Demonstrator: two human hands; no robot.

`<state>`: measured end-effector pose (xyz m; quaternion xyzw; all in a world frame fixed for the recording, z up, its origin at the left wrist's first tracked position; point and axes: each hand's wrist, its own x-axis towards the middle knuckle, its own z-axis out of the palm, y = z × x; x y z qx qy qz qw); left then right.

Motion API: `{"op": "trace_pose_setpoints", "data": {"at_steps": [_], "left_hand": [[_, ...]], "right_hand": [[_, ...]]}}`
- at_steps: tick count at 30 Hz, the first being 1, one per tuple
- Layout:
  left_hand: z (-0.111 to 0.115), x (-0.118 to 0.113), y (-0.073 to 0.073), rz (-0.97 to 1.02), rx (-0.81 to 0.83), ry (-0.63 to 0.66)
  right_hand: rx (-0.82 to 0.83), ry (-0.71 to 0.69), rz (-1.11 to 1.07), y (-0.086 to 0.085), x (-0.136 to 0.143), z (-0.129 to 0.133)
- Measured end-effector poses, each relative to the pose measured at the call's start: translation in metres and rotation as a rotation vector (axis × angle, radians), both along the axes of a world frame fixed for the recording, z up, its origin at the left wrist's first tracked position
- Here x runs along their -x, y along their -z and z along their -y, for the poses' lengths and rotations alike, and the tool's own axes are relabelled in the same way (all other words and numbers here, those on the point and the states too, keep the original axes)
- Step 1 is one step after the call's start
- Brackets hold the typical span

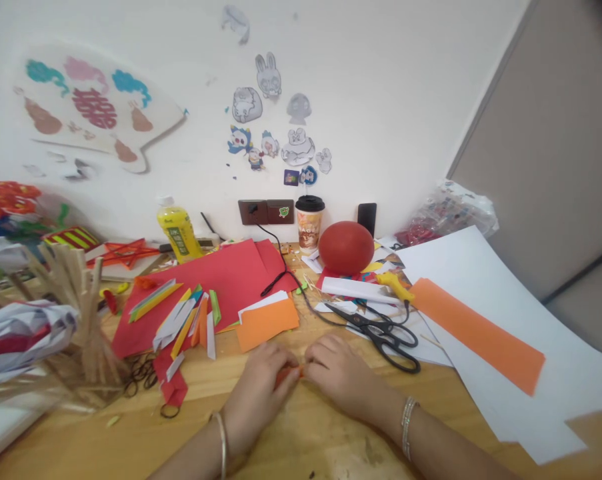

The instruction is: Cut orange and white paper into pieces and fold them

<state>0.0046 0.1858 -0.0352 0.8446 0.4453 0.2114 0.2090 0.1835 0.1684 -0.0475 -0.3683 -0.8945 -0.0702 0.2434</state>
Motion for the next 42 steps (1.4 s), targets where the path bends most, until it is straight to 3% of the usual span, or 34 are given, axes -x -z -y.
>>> {"op": "trace_pose_setpoints", "data": {"at_steps": [3,7,12,17,29,35,42], "left_hand": [[0.001,-0.001,-0.003,0.035,0.056,0.009],[0.006,-0.003,-0.005,0.041,0.057,0.054],[0.009,-0.004,-0.004,-0.054,-0.054,0.076],[0.006,0.001,-0.010,-0.099,0.114,0.060],[-0.002,0.015,-0.017,-0.004,0.372,0.071],[0.002,0.012,-0.015,0.018,0.386,0.085],[0.002,0.013,-0.018,0.080,0.506,0.157]], "right_hand": [[0.043,-0.041,-0.058,-0.005,0.000,0.003],[0.198,0.020,-0.191,-0.007,0.001,0.003],[0.134,0.033,-0.121,0.006,0.002,-0.001],[0.105,0.070,-0.053,0.011,-0.001,0.000],[0.512,-0.073,-0.201,-0.012,-0.007,0.002],[0.546,-0.013,-0.337,-0.013,-0.003,0.005],[0.595,-0.015,-0.329,-0.013,-0.002,0.004]]}}
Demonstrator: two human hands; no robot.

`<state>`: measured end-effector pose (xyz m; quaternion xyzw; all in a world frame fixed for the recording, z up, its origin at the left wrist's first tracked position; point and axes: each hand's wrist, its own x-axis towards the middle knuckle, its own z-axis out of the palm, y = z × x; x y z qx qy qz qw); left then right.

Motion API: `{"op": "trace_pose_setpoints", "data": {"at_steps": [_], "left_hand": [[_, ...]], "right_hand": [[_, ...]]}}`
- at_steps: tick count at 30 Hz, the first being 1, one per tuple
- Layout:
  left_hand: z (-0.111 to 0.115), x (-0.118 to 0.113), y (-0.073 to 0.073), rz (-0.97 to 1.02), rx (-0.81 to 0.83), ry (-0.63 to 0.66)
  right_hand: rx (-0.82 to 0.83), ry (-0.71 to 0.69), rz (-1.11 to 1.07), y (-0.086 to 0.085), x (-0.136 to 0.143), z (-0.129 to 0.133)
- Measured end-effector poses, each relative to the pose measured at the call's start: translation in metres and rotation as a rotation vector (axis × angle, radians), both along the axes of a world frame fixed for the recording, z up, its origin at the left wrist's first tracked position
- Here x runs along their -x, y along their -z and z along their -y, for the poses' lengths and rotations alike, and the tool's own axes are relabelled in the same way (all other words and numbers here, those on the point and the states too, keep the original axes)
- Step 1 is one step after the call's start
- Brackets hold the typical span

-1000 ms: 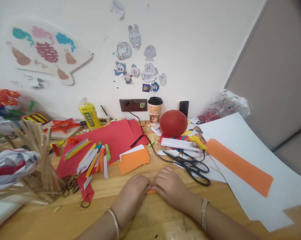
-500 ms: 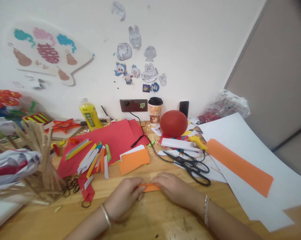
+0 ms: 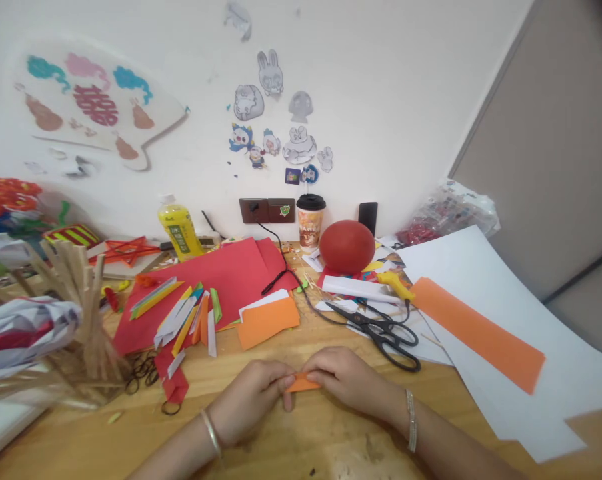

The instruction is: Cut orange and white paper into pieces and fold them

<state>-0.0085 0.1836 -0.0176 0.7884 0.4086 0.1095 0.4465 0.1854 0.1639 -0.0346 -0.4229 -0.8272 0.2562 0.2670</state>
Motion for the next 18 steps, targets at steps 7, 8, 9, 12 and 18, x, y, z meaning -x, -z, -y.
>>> {"op": "trace_pose_setpoints", "data": {"at_steps": [7,8,9,12,18], "left_hand": [[-0.005,0.006,0.006,0.062,0.189,0.008],[-0.006,0.007,0.007,0.072,0.199,0.007],[-0.006,0.007,0.007,0.084,0.209,0.006],[-0.007,0.007,0.007,0.109,0.254,-0.005],[-0.005,0.005,0.006,0.080,0.240,-0.100]], "right_hand": [[0.098,-0.034,-0.026,-0.005,-0.008,-0.003],[0.102,-0.034,-0.028,-0.005,-0.009,-0.004],[0.106,-0.034,-0.029,-0.005,-0.010,-0.004],[0.114,-0.055,-0.032,-0.008,-0.013,-0.004],[0.161,-0.024,-0.140,-0.010,-0.009,0.000]]}}
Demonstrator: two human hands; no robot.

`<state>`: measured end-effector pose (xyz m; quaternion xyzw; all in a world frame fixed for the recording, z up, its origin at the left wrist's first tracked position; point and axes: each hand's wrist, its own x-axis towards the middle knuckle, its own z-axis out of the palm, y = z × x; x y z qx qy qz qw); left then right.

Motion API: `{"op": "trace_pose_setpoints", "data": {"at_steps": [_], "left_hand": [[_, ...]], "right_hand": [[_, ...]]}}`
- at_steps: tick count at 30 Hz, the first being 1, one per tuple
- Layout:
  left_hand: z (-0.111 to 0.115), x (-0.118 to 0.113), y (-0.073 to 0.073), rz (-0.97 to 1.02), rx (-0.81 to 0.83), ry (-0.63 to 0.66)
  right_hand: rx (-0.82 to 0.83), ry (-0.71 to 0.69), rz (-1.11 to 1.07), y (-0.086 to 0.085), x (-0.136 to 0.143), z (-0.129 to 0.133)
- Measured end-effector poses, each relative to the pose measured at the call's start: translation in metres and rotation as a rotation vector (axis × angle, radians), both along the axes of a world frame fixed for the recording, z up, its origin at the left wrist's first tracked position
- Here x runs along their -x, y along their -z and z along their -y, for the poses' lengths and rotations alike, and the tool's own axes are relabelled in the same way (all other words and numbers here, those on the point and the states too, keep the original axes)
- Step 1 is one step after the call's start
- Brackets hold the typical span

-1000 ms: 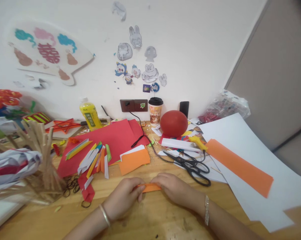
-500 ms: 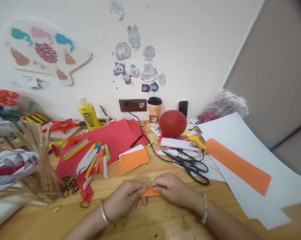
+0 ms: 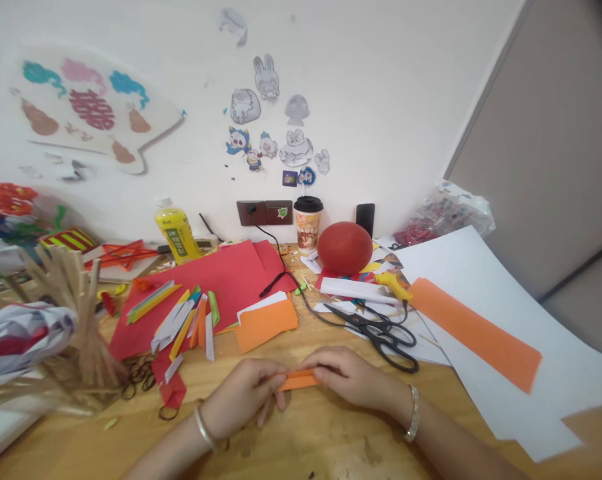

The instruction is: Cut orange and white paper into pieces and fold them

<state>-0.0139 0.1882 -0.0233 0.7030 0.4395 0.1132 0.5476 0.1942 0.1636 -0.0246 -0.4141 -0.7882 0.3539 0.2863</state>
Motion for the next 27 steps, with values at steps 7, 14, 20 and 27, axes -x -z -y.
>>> {"op": "trace_pose_setpoints", "data": {"at_steps": [7,14,20,27], "left_hand": [[0.000,-0.001,0.006,0.025,-0.024,-0.018],[0.001,-0.002,0.004,0.029,0.144,-0.025],[0.002,-0.002,0.001,0.109,0.266,-0.039],[0.001,-0.001,0.001,0.194,0.314,-0.042]], "right_hand": [[-0.007,0.066,0.019,0.004,0.009,0.001],[-0.015,0.047,-0.021,0.011,0.012,0.004],[-0.178,0.025,-0.030,0.012,0.013,0.004],[-0.311,-0.035,-0.070,0.021,0.012,0.001]]}}
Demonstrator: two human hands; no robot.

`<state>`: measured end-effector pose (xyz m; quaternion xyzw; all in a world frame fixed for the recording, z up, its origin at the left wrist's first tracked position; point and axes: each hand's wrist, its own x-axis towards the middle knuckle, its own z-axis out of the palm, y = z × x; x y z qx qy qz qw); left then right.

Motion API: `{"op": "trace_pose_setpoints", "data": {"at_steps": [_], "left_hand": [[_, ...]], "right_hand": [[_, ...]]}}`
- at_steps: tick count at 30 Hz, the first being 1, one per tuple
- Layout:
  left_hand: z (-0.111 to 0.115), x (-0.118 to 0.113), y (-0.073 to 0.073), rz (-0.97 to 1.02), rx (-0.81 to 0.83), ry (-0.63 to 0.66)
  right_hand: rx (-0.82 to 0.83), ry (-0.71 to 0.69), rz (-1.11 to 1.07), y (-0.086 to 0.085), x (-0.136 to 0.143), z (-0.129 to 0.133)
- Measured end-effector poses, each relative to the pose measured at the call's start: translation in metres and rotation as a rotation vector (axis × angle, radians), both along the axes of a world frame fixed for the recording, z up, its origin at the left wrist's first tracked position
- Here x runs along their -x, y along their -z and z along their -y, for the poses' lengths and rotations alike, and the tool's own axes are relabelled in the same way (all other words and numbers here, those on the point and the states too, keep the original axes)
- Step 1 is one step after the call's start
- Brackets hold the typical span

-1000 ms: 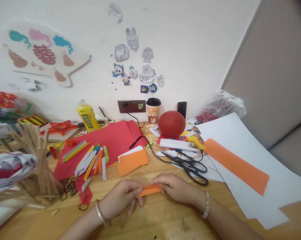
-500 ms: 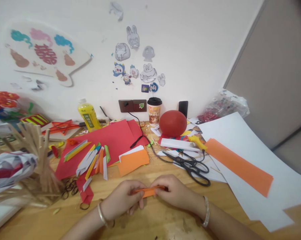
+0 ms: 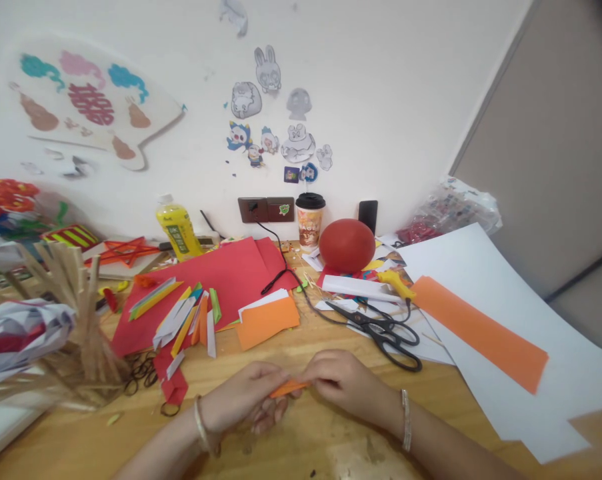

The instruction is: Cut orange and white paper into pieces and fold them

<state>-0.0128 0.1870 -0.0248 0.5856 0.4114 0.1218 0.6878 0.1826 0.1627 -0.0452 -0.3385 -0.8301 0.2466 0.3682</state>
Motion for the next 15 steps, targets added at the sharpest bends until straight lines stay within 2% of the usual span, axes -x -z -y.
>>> {"op": "trace_pose_setpoints", "data": {"at_steps": [3,6,10,15], "left_hand": [[-0.0012,0.0008,0.0046,0.010,-0.030,0.021],[-0.0008,0.0010,0.0072,-0.013,-0.089,0.040],[0.0027,-0.0014,0.0047,-0.118,-0.228,-0.018],[0.0034,-0.0027,0.0013,-0.179,-0.324,-0.078]], "right_hand": [[0.026,-0.007,-0.043,-0.0017,0.0008,0.0017],[0.141,0.051,-0.056,-0.0060,0.0010,0.0029],[0.329,0.165,-0.070,-0.0078,0.0002,0.0012],[0.480,0.158,-0.150,-0.0065,-0.0020,-0.0027]]}}
